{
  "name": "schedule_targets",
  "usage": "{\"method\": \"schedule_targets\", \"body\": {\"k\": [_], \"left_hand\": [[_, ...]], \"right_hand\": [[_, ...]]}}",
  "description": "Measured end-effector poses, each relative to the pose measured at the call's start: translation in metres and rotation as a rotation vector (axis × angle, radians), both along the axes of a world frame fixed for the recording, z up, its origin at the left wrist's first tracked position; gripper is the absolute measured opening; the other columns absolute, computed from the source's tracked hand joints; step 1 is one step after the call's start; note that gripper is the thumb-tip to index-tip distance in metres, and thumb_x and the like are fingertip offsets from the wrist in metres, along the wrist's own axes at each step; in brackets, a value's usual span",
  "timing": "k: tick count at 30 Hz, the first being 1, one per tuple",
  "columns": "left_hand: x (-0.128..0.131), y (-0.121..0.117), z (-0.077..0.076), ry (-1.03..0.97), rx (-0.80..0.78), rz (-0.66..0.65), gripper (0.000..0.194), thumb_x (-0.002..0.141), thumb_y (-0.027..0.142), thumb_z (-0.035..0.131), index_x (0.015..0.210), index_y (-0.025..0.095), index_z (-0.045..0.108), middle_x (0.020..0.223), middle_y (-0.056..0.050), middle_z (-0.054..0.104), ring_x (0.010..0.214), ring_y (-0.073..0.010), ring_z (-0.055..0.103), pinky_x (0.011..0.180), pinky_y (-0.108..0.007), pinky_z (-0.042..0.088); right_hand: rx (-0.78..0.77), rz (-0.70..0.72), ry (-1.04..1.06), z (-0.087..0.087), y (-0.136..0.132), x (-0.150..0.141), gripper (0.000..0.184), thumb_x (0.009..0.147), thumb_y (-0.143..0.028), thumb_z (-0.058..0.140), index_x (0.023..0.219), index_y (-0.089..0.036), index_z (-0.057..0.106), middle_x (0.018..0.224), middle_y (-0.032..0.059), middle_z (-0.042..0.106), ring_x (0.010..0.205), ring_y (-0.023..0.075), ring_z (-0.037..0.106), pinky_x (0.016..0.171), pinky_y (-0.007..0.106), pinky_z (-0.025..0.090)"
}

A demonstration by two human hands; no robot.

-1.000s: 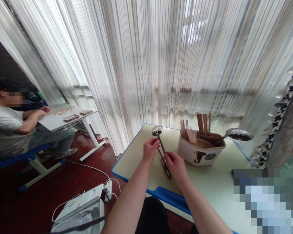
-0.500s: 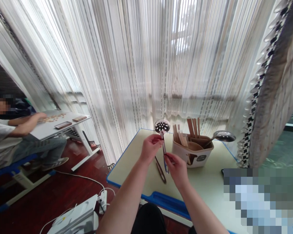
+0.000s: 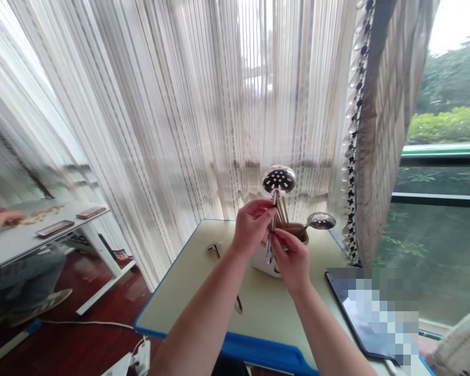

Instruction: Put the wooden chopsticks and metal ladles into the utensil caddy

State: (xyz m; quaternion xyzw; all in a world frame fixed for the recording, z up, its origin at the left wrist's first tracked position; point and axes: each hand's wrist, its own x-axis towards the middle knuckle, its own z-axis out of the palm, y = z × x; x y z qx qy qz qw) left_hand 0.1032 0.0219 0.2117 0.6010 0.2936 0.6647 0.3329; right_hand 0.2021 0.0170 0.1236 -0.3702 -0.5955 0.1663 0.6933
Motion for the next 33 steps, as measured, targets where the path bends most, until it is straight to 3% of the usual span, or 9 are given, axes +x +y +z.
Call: {"method": "schedule_targets", "body": {"k": [6,12,16,23,27,33], "left_hand": [[0.048,0.020,-0.003,0.100,-0.013,0.016,0.019,0.073,0.030,0.061,0.086,0.016,0.064,0.075,-0.003,0.064,0.067,-0.0115,0.060,0.059,-0.021,0.048],[0.073,0.027,-0.013,0.098,-0.014,0.022,0.023,0.073,0.032,0.062,0.088,0.016,0.065,0.079,-0.005,0.066,0.071,-0.0137,0.062,0.060,-0.022,0.050],[0.080,0.032,-0.016,0.140,-0.028,0.001,0.025,0.070,0.037,0.065,0.083,0.015,0.065,0.077,-0.006,0.068,0.068,-0.0139,0.063,0.062,-0.024,0.050],[0.082,0.038,-0.006,0.244,0.063,0.207,0.022,0.070,0.034,0.065,0.083,0.016,0.066,0.075,-0.005,0.067,0.063,-0.0121,0.062,0.058,-0.022,0.049],[0.082,0.039,0.004,0.268,0.119,0.295,0.019,0.072,0.032,0.063,0.081,0.015,0.066,0.074,-0.005,0.068,0.062,-0.0122,0.062,0.060,-0.023,0.050],[0.083,0.046,0.016,0.265,0.170,0.265,0.020,0.075,0.031,0.060,0.087,0.017,0.067,0.079,-0.006,0.069,0.070,-0.0132,0.064,0.068,-0.025,0.052]], "right_hand": [[0.008,-0.108,-0.008,-0.003,0.012,0.042,0.017,0.076,-0.025,0.059,0.090,-0.015,0.065,0.079,0.0055,0.068,0.062,0.0143,0.061,0.058,0.026,0.051],[0.063,-0.265,-0.080,0.000,0.016,0.062,0.017,0.079,-0.024,0.056,0.091,-0.017,0.066,0.082,0.0056,0.068,0.065,0.0148,0.062,0.063,0.027,0.051],[0.124,-0.399,-0.148,0.005,0.019,0.065,0.021,0.081,-0.024,0.053,0.097,-0.018,0.065,0.088,0.0068,0.068,0.072,0.0155,0.063,0.068,0.028,0.051],[0.183,-0.465,-0.204,-0.002,0.025,0.061,0.021,0.081,-0.023,0.053,0.096,-0.019,0.067,0.089,0.0066,0.069,0.077,0.0166,0.065,0.072,0.028,0.051],[0.221,-0.477,-0.225,0.005,0.028,0.060,0.021,0.082,-0.023,0.053,0.097,-0.020,0.067,0.090,0.0066,0.070,0.079,0.0167,0.065,0.073,0.028,0.051],[0.161,-0.415,-0.151,0.011,0.036,0.064,0.021,0.081,-0.028,0.054,0.096,-0.019,0.066,0.090,0.0071,0.069,0.077,0.0167,0.064,0.073,0.029,0.051]]}}
